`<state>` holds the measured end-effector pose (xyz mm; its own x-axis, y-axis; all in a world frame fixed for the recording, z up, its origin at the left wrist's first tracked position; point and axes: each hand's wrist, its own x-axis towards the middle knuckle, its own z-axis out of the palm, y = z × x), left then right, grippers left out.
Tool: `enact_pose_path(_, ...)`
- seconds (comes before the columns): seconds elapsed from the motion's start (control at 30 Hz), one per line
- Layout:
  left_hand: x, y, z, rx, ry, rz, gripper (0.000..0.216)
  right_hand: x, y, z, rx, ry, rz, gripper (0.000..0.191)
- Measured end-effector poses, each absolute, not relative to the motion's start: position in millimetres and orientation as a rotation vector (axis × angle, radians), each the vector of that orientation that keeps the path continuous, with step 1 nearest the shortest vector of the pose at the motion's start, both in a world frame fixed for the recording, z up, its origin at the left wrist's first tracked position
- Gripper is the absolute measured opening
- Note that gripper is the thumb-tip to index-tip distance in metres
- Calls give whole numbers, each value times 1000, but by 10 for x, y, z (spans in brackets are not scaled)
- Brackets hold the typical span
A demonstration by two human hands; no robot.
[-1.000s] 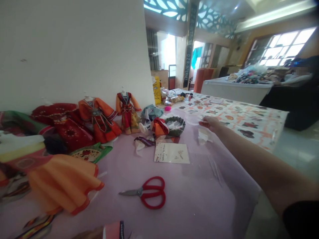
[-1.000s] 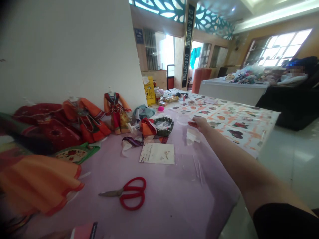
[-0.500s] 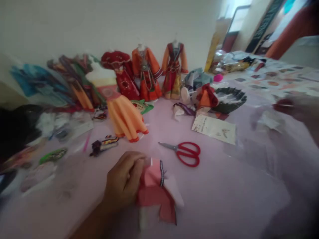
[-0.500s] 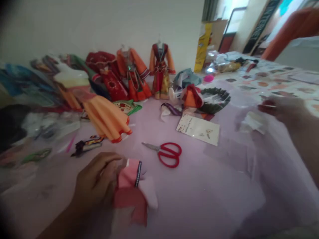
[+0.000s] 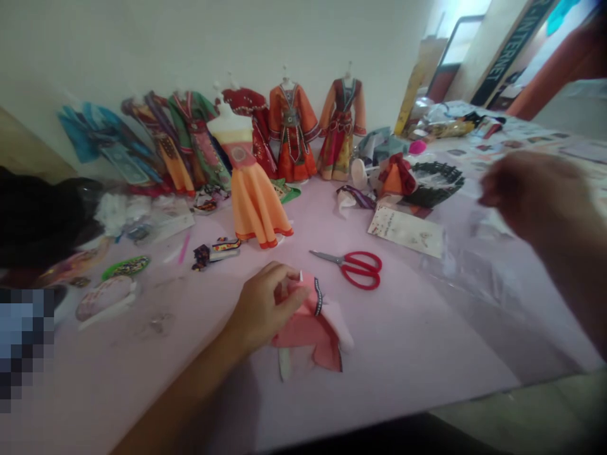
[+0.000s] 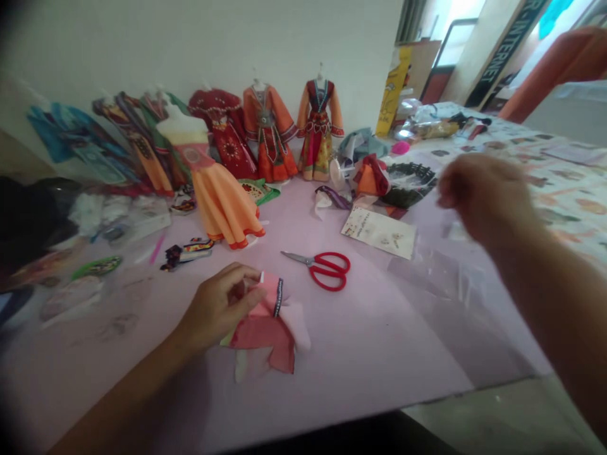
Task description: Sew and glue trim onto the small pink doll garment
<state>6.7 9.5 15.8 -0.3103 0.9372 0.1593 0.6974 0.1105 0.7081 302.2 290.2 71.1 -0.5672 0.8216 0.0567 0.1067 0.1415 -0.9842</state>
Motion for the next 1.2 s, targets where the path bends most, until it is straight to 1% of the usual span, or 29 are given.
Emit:
enact_pose_path(0.03,73,98,154,1612,2065,1011,16,2909,2737,730,-810,-1711,1251,13)
enact_pose_path(0.07,78,100,149,1626,2055,1015,14,2760,2553,727,-781,-1802,1249,5)
enact_pose_path(0.1,81,101,142,1636,2035,1029,12,2588,2363,706,-734,-1931,1341,16)
enact_pose_path(0.2,79,99,119,1580,1953,1067,12,2071,1883,575,-544,-2185,1626,28)
enact_pose_path(0.33,77,91,108,1401,1842,1097,18,1722,1636,374,-392,-2271,1911,34)
enact_pose_path(0.43,94,76,134,1328,1779,1082,22,1690,1634,266,-354,-2213,1985,25)
enact_pose_path(0.6,140,61,189,1306,1681,1098,25,1712,1640,191,-363,-2134,2043,30)
enact_pose_path(0.8,157,65,166,1310,1642,1080,27,1738,1574,195,-343,-2142,1901,33)
enact_pose_path(1.03,197,67,124,1359,1659,983,25,1705,1415,72,-339,-2142,1867,33)
enact_pose_path(1.2,206,65,122,1361,1654,1014,23,1706,1389,51,-364,-2138,1874,38)
